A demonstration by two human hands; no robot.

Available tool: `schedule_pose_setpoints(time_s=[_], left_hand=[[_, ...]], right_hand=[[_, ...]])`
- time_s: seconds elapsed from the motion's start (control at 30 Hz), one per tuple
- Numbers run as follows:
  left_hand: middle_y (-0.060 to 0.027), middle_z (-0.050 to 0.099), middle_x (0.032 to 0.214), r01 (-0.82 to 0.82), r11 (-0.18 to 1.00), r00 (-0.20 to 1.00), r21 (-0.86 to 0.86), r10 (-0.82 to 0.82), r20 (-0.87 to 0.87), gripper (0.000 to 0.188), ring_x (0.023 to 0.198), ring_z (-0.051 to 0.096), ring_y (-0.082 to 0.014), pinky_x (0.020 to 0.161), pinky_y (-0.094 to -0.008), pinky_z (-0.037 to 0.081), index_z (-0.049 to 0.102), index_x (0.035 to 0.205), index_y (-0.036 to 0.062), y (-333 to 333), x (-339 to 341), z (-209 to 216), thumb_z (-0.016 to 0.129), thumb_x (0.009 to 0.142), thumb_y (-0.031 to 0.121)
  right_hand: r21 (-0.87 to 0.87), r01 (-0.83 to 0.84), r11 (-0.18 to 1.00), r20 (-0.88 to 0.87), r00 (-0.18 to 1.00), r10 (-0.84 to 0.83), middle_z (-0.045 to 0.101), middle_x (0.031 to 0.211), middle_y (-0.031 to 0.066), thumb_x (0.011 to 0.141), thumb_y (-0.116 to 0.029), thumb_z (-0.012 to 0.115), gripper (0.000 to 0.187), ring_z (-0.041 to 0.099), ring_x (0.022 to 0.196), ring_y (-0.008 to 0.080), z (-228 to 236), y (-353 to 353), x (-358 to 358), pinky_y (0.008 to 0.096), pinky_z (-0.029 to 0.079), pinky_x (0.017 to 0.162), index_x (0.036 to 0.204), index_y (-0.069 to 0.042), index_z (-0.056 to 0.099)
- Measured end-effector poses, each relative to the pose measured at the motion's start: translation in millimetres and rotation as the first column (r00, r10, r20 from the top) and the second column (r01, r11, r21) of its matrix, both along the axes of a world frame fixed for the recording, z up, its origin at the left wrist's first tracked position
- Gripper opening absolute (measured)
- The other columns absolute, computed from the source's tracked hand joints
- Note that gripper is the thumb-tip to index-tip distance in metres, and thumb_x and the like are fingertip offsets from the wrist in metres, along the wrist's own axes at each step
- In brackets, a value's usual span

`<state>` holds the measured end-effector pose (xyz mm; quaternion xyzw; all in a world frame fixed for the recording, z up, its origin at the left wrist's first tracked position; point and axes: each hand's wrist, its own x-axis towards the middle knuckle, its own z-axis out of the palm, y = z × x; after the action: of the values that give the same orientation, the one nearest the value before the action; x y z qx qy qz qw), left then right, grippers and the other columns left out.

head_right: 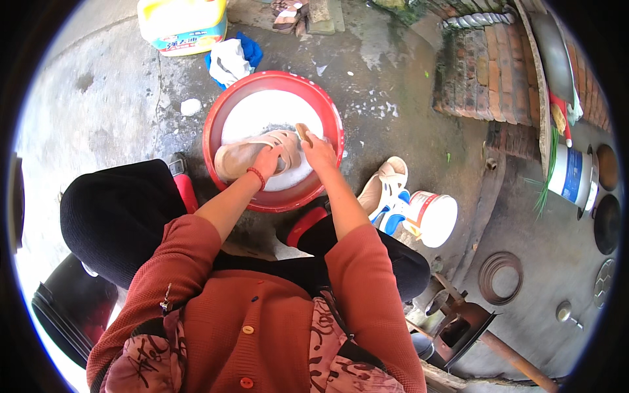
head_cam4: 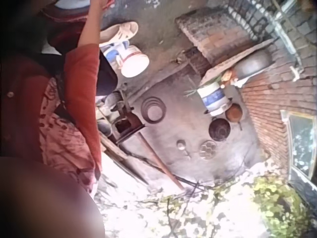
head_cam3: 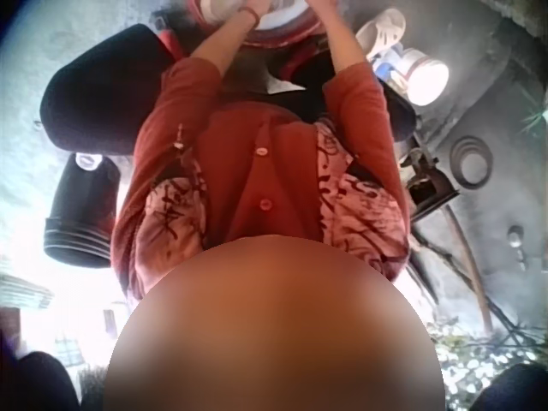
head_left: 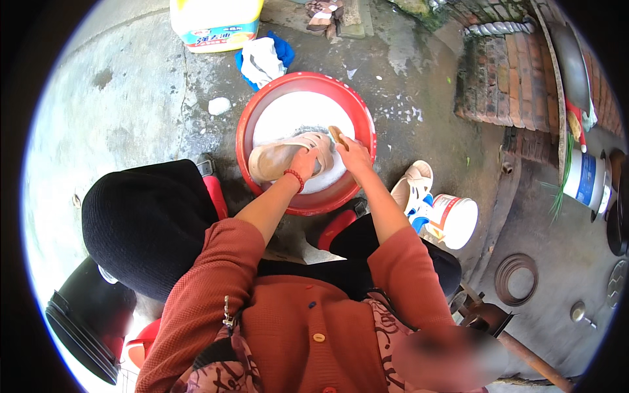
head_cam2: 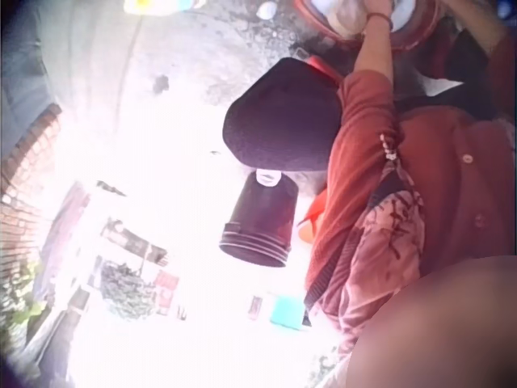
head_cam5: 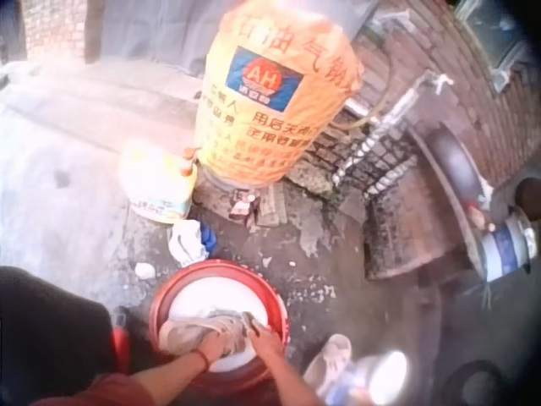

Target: The person scrubs a beige slipper with a brush in a red basin filled with soapy water. They repeatedly dip the slipper and brush into the water, scrubbing the sole and upper surfaces thoroughly.

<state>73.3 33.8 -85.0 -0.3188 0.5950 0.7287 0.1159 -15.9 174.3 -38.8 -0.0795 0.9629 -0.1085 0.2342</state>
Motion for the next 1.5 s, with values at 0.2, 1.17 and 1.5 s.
schedule_pose_setpoints(time_s=[0.2,1.17,1.5], left_hand=[[-0.0074,0.059,0.095,-0.332,0.575,0.831,0.748,0.553,-0.056,0.038,0.084,0.057,-0.0191,0.074,-0.03,0.045,0.052,0.114,-0.0031,1,-34,1,0.05,0.076,-0.002],[-0.0108,0.055,0.111,-0.477,0.53,0.849,0.701,0.484,0.211,0.029,0.099,0.058,-0.0242,0.084,-0.0403,0.051,0.047,0.117,0.0039,-2,-29,-15,0.045,0.089,-0.001],[-0.0139,0.056,0.108,-0.566,0.495,0.801,0.659,0.521,0.296,0.021,0.093,0.059,-0.0259,0.08,-0.0378,0.051,0.05,0.109,-0.0041,-22,-52,-33,0.048,0.089,0.003]], right_hand=[[-0.384,0.261,0.886,-0.038,0.954,-0.298,0.063,0.084,0.0116,0.086,-0.037,0.054,0.047,0.059,0.073,0.0202,21,2,4,0.0335,0.048,0.07,0.13,-0.02,0.051],[-0.21,0.123,0.97,-0.108,0.983,-0.149,0.065,0.093,0.0195,0.087,-0.04,0.048,0.042,0.062,0.087,0.0391,-3,-40,19,0.0474,0.048,0.08,0.128,-0.029,0.049],[-0.418,0.415,0.808,-0.003,0.889,-0.458,0.061,0.106,0.0228,0.087,-0.038,0.05,0.046,0.059,0.1,0.038,11,-7,41,0.0404,0.045,0.089,0.127,-0.016,0.052]])
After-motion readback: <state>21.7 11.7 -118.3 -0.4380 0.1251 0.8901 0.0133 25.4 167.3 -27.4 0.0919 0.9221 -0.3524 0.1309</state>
